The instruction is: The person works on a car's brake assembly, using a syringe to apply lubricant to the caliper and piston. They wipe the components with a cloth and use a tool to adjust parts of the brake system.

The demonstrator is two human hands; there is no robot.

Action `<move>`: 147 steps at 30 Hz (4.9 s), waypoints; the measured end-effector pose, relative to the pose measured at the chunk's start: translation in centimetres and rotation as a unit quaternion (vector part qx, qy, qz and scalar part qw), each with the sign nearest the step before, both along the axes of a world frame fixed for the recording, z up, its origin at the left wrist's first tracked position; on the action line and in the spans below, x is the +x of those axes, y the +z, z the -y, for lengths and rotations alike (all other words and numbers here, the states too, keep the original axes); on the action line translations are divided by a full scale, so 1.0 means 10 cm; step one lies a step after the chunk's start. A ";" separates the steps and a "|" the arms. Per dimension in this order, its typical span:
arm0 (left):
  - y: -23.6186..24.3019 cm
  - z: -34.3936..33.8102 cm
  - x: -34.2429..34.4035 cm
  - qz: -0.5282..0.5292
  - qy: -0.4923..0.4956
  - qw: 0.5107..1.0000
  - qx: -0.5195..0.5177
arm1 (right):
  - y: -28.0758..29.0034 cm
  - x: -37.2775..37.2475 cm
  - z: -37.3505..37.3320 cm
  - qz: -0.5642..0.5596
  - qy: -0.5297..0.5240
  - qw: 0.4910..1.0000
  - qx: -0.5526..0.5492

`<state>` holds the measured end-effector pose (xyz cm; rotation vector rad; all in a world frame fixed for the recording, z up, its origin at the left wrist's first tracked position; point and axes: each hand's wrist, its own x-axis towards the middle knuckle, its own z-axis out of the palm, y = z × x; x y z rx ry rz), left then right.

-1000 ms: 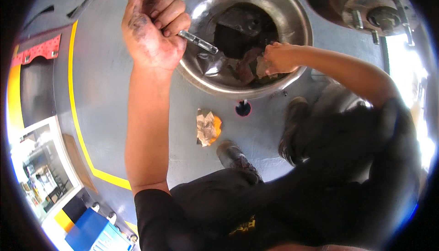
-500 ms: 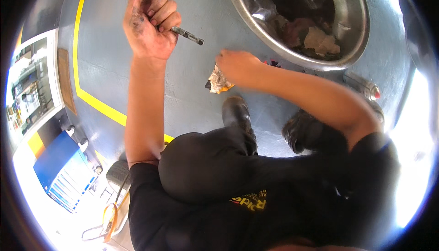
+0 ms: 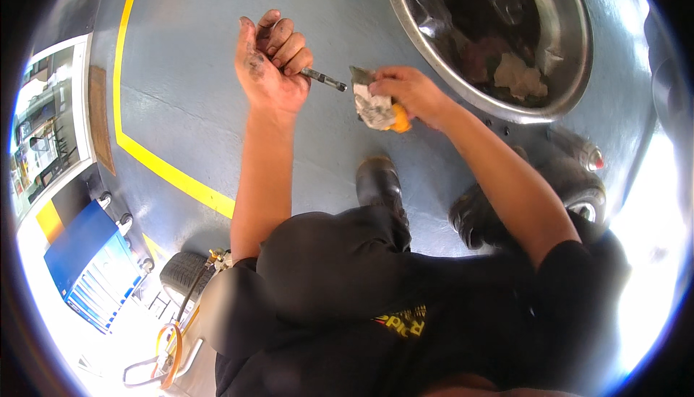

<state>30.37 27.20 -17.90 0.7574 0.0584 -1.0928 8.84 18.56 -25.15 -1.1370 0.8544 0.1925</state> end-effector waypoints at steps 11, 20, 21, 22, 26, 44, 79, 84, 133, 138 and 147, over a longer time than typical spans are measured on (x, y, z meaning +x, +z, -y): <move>0.31 0.15 -0.16 0.047 0.142 0.988 0.019 | 0.94 0.33 -0.13 0.283 -0.028 0.929 -0.239; 0.45 0.10 -0.04 -0.035 0.155 0.987 -0.027 | 1.37 0.28 -0.15 0.237 -0.088 0.965 -0.075; 0.46 0.13 -0.05 -0.049 0.154 0.987 -0.020 | 1.29 0.32 -0.16 0.278 -0.074 0.944 -0.160; 0.46 0.13 -0.04 -0.062 0.146 0.987 -0.027 | 1.21 0.36 -0.18 0.314 -0.066 0.914 -0.249; 0.49 0.14 -0.12 -0.097 0.113 0.988 -0.033 | 1.12 0.47 -0.24 0.310 -0.093 0.807 -0.494; 0.46 0.13 -0.02 0.021 0.060 0.990 -0.124 | 1.23 0.37 0.08 0.178 -0.182 0.966 -0.035; 0.39 0.17 0.14 -0.081 0.036 0.980 -0.178 | 1.19 0.36 -0.18 0.188 -0.115 0.944 -0.246; 0.40 0.18 -0.05 0.011 0.042 0.994 -0.104 | 1.12 0.55 -0.16 0.062 -0.033 0.948 -0.310; 0.40 0.40 0.12 0.702 -0.270 0.622 0.215 | 0.28 0.01 -0.15 -0.011 -0.180 0.981 0.075; 0.27 0.35 0.09 0.635 -0.265 0.700 0.190 | -0.32 -0.58 -0.34 -0.069 0.159 0.921 -0.349; 0.08 0.31 -0.02 0.567 -0.318 0.745 0.151 | 0.09 -1.32 -0.05 -0.157 0.318 0.728 -0.587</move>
